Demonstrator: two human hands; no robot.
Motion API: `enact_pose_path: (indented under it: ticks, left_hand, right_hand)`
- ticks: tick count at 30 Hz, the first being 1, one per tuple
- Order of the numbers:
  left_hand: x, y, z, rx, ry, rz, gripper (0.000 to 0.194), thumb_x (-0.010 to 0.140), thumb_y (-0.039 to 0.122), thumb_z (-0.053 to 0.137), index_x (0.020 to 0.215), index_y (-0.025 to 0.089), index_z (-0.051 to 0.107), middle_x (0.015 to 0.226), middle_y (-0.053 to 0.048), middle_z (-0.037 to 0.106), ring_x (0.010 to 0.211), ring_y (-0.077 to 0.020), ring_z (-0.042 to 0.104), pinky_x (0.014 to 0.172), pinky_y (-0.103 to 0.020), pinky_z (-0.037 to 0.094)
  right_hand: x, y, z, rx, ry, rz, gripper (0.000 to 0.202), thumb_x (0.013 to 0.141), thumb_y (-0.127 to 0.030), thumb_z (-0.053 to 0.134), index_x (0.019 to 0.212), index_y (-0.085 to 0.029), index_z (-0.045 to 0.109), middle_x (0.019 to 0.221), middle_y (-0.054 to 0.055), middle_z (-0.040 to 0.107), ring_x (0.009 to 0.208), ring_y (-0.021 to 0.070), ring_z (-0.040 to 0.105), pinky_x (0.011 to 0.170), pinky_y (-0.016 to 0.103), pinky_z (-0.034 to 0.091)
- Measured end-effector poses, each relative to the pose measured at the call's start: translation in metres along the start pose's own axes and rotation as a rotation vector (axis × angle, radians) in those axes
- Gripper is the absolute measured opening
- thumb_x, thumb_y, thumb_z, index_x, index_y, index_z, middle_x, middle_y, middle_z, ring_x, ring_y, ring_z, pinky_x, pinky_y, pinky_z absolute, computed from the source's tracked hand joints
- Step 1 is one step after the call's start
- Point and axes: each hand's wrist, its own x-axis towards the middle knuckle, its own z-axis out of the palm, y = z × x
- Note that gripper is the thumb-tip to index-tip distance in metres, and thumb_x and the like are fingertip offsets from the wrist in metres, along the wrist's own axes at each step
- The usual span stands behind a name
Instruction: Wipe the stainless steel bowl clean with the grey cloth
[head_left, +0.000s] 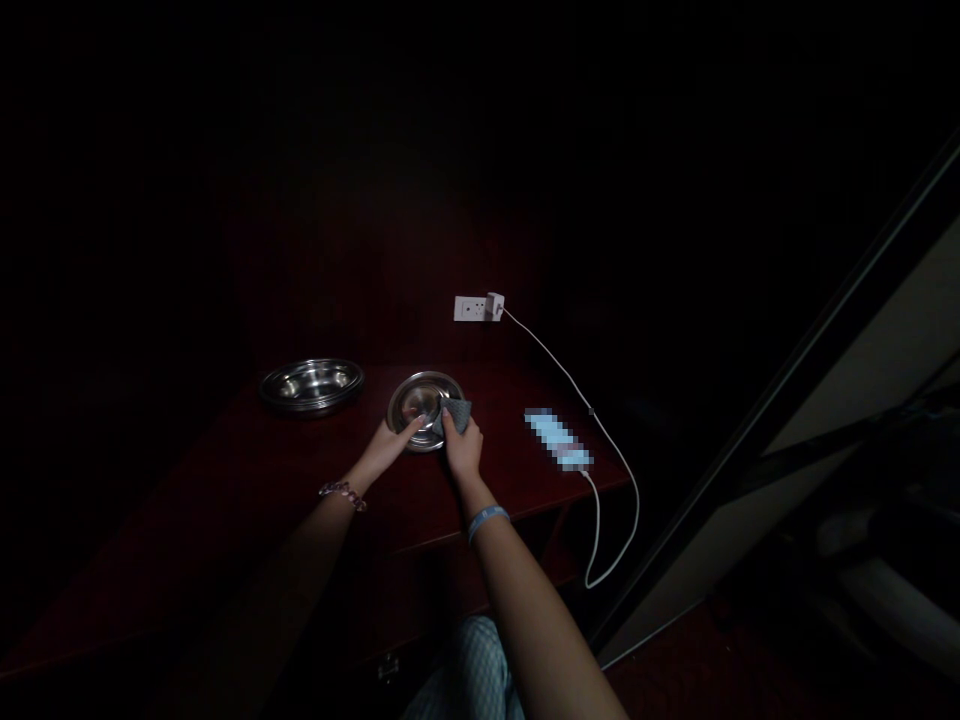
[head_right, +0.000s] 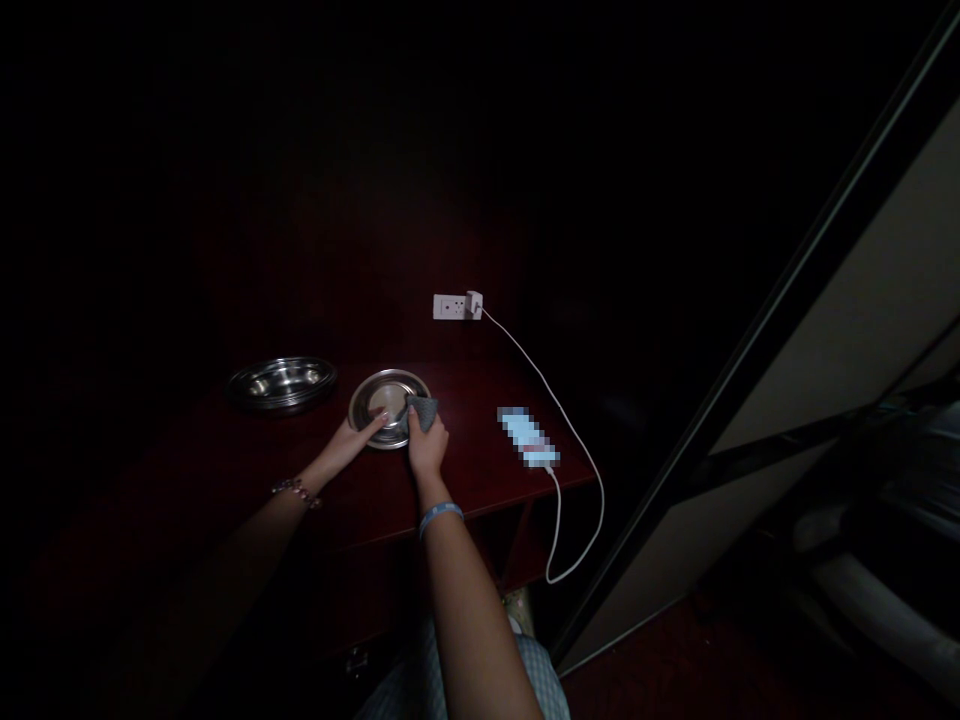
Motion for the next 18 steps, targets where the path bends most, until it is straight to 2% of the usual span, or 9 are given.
enact_pose_path:
  ticks: [8,18]
  left_hand:
    - [0.0008,-0.0022,-0.0004,-0.007,0.022,-0.012,0.032,0.074,0.032,0.069,0.1,0.014,0.068,0.11,-0.013,0.074,0.107,-0.0255,0.069,0.103,-0.042,0.049]
    - [0.0011,-0.0013,-0.0012,0.004,0.018,-0.026,0.031,0.075,0.03,0.068,0.101,0.014,0.069,0.109,-0.011,0.074,0.106,-0.0235,0.069,0.101,-0.038,0.051]
  right_hand:
    - [-0.0012,-0.0033,-0.0008,-0.02,-0.014,0.007,0.036,0.087,-0.046,0.06,0.099,-0.014,0.073,0.098,0.014,0.076,0.09,0.0241,0.072,0.077,0.028,0.053]
    - [-0.002,-0.0043,-0.0006,-0.028,-0.018,0.008,0.034,0.087,-0.043,0.06,0.098,-0.013,0.073,0.097,0.015,0.076,0.09,0.0236,0.072,0.078,0.027,0.053]
